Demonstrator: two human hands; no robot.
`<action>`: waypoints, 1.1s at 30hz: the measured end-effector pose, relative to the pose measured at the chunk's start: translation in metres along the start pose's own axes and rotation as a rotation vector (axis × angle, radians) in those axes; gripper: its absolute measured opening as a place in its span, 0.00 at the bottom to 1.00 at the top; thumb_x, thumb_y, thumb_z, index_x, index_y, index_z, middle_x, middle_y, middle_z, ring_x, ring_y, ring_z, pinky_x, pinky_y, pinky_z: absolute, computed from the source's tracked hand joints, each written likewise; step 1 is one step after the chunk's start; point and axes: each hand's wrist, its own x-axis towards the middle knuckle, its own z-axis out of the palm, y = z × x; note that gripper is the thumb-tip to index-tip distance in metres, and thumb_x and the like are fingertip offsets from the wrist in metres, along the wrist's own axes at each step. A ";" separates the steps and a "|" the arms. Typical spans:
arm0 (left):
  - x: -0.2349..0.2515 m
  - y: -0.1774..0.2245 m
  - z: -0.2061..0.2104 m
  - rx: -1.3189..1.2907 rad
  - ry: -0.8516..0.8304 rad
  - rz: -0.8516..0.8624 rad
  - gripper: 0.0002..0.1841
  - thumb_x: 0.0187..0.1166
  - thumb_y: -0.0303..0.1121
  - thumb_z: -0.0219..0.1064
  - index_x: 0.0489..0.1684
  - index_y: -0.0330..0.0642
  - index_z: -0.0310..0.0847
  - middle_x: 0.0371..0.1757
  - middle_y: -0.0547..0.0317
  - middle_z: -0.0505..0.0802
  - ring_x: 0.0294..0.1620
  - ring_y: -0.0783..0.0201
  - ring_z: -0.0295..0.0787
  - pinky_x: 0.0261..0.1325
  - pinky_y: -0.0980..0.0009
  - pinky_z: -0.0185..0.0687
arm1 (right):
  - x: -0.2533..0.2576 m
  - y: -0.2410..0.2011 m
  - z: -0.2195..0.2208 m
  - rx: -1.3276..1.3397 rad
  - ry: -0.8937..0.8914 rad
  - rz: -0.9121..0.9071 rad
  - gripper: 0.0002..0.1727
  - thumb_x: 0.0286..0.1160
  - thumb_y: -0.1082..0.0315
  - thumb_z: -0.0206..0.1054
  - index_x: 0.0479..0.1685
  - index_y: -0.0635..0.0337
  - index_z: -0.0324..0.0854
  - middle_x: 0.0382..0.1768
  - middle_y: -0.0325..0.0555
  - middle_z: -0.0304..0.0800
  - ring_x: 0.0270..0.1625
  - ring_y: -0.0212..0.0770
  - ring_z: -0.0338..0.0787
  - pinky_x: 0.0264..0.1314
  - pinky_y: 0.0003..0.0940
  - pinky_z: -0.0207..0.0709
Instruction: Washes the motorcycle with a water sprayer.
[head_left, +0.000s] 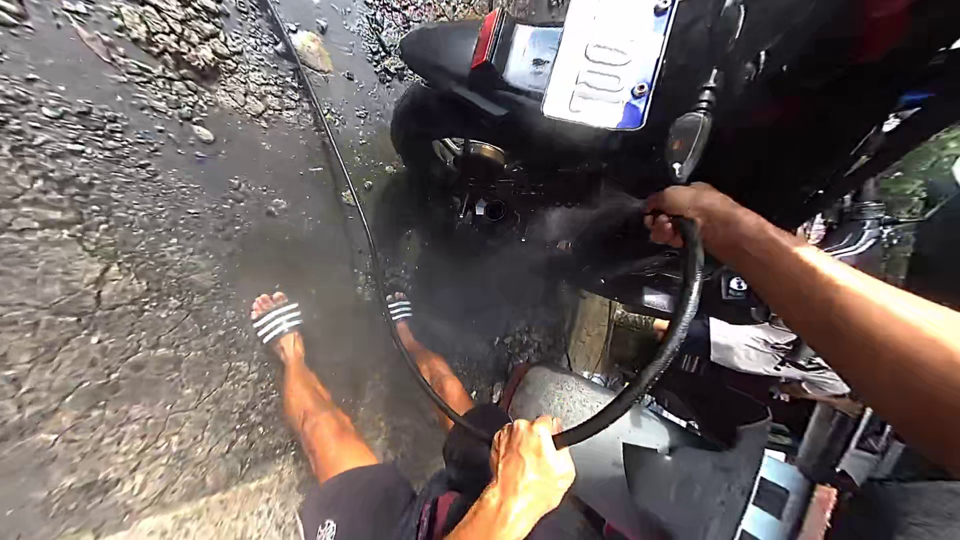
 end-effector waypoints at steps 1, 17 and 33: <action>-0.001 -0.013 0.000 -0.014 0.002 -0.030 0.17 0.86 0.39 0.55 0.45 0.36 0.88 0.41 0.42 0.94 0.52 0.43 0.92 0.55 0.44 0.83 | -0.003 0.003 0.015 -0.025 0.067 -0.032 0.03 0.80 0.66 0.59 0.43 0.52 0.70 0.19 0.33 0.69 0.11 0.26 0.64 0.11 0.21 0.61; 0.013 0.005 -0.060 0.052 -0.073 -0.078 0.19 0.91 0.42 0.50 0.55 0.40 0.85 0.48 0.45 0.94 0.57 0.48 0.92 0.59 0.49 0.82 | 0.049 -0.001 0.023 0.591 -0.006 -0.035 0.09 0.83 0.68 0.52 0.31 0.48 0.68 0.13 0.28 0.68 0.09 0.21 0.65 0.10 0.14 0.60; 0.014 0.015 -0.088 -0.045 0.020 -0.005 0.15 0.87 0.38 0.55 0.46 0.36 0.84 0.39 0.46 0.91 0.48 0.50 0.92 0.50 0.51 0.83 | 0.050 -0.022 0.052 0.807 0.103 -0.031 0.09 0.86 0.68 0.50 0.34 0.45 0.61 0.20 0.31 0.64 0.15 0.24 0.65 0.17 0.15 0.62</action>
